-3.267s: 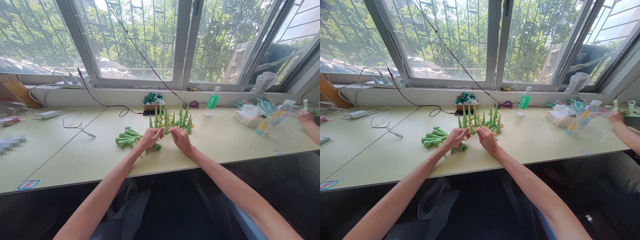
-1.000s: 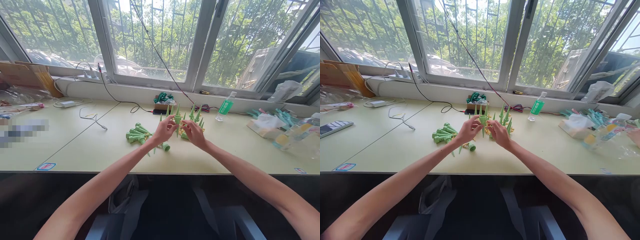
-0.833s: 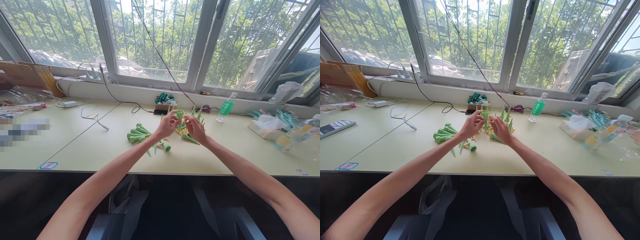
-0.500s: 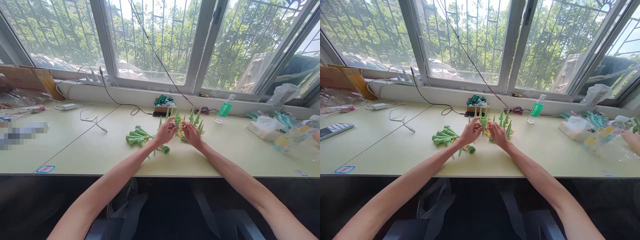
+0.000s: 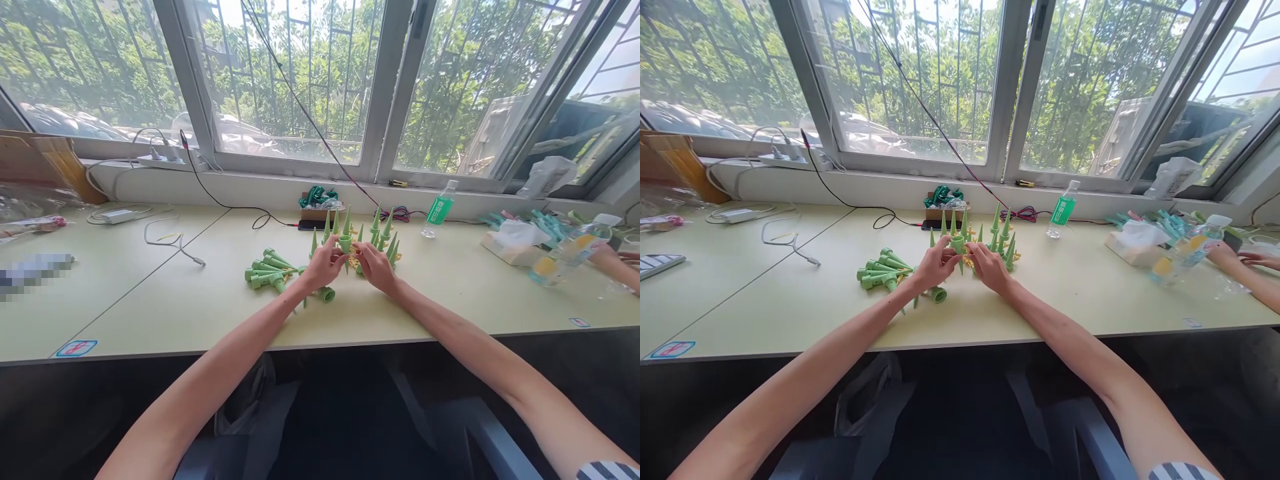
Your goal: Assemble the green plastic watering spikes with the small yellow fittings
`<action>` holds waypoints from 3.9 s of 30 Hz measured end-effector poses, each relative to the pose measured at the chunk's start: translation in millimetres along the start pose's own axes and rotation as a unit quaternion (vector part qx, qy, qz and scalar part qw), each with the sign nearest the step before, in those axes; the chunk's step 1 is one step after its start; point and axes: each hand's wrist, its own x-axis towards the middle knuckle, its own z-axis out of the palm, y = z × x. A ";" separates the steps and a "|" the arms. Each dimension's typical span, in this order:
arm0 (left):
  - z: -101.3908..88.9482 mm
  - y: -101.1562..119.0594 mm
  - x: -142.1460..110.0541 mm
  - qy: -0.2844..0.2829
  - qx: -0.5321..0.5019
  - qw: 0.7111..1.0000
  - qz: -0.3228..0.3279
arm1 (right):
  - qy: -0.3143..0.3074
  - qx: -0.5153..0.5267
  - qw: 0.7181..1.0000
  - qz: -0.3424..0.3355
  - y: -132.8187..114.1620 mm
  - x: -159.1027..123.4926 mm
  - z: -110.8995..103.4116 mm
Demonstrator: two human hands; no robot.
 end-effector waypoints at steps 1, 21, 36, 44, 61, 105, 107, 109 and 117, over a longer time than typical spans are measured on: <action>-0.3 0.2 -0.2 -0.002 0.001 1.000 -0.002 | -0.007 0.006 1.000 0.004 -0.4 0.0 -0.5; -0.6 -11.8 -3.9 -0.016 0.049 0.999 0.006 | -0.043 0.004 0.999 -0.011 -0.4 -0.6 -6.7; -1.3 -12.4 -4.6 -0.042 0.100 0.994 0.032 | -0.030 0.054 0.997 0.055 -1.1 0.8 -0.5; -3.1 -13.9 0.8 -0.028 0.132 0.990 0.032 | -0.010 0.105 0.988 0.116 -5.7 7.1 -1.0; -9.0 -14.1 1.4 -0.035 0.151 0.988 0.019 | 0.024 0.120 0.982 0.147 -7.4 11.6 -5.5; -8.8 12.0 6.9 -0.046 -0.204 0.950 -0.232 | 0.022 0.188 0.969 0.159 -9.3 7.3 -0.5; -9.4 10.9 6.9 -0.050 -0.204 0.948 -0.241 | 0.021 0.186 0.970 0.155 -8.5 6.5 0.1; -10.0 10.6 6.9 -0.053 -0.206 0.947 -0.242 | 0.021 0.185 0.970 0.155 -8.1 5.8 0.7; -12.1 12.0 6.1 -0.067 -0.223 0.945 -0.228 | 0.024 0.181 0.972 0.145 -4.3 3.5 4.3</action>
